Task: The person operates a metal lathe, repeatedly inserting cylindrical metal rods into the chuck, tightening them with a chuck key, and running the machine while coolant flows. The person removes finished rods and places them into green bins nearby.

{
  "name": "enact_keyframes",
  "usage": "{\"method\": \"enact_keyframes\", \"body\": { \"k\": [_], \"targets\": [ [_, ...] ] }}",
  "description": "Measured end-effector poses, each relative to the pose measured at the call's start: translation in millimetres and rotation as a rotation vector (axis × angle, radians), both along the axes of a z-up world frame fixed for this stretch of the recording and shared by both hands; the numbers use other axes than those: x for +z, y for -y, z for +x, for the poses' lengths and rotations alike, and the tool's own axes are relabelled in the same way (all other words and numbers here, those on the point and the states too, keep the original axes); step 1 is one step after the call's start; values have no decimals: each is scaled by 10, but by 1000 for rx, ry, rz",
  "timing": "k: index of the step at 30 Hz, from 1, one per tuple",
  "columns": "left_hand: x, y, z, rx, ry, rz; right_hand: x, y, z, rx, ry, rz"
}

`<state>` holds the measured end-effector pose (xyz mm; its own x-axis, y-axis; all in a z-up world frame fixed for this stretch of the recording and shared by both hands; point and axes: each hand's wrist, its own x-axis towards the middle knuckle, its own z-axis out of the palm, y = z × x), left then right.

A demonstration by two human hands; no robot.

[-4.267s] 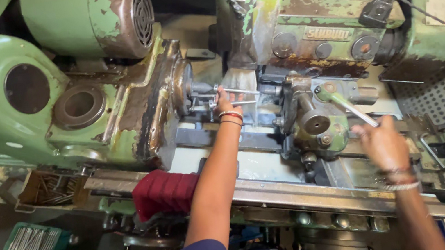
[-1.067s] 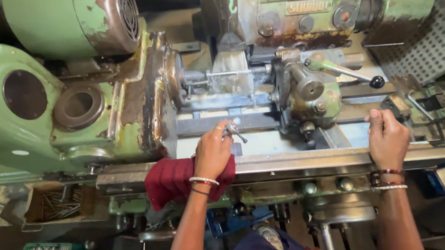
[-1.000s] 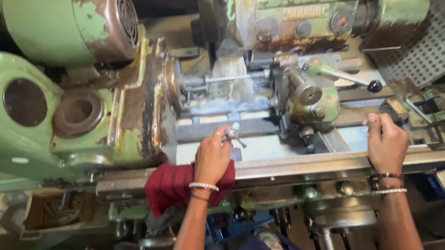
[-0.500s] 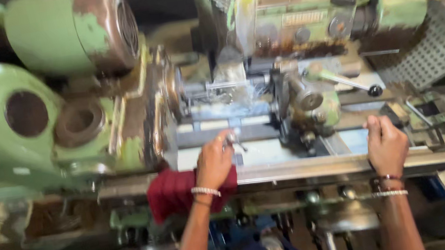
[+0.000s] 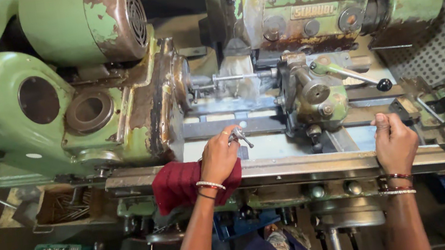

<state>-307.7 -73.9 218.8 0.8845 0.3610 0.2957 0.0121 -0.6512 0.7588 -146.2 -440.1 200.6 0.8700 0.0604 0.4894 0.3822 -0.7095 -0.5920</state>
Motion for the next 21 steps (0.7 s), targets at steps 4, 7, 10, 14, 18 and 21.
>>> {"method": "enact_keyframes", "body": {
  "k": [4,7,10,14,18,21],
  "targets": [
    [-19,-2,15,-2,17,3,-23,18,24,-2,-12,-12],
    [-21,-10,0,-13,14,2,-36,25,33,10,-4,0],
    [-11,-1,-2,-11,-46,-11,-56,41,36,-7,26,-35],
    [12,-23,35,-9,45,8,-78,12,94,-25,47,-75],
    [-68,-30,47,4,6,-17,-139,28,114,-72,-41,-65],
    [-43,-18,43,15,-27,-46,-147,5,96,-96,-24,-86]
  ]
}}
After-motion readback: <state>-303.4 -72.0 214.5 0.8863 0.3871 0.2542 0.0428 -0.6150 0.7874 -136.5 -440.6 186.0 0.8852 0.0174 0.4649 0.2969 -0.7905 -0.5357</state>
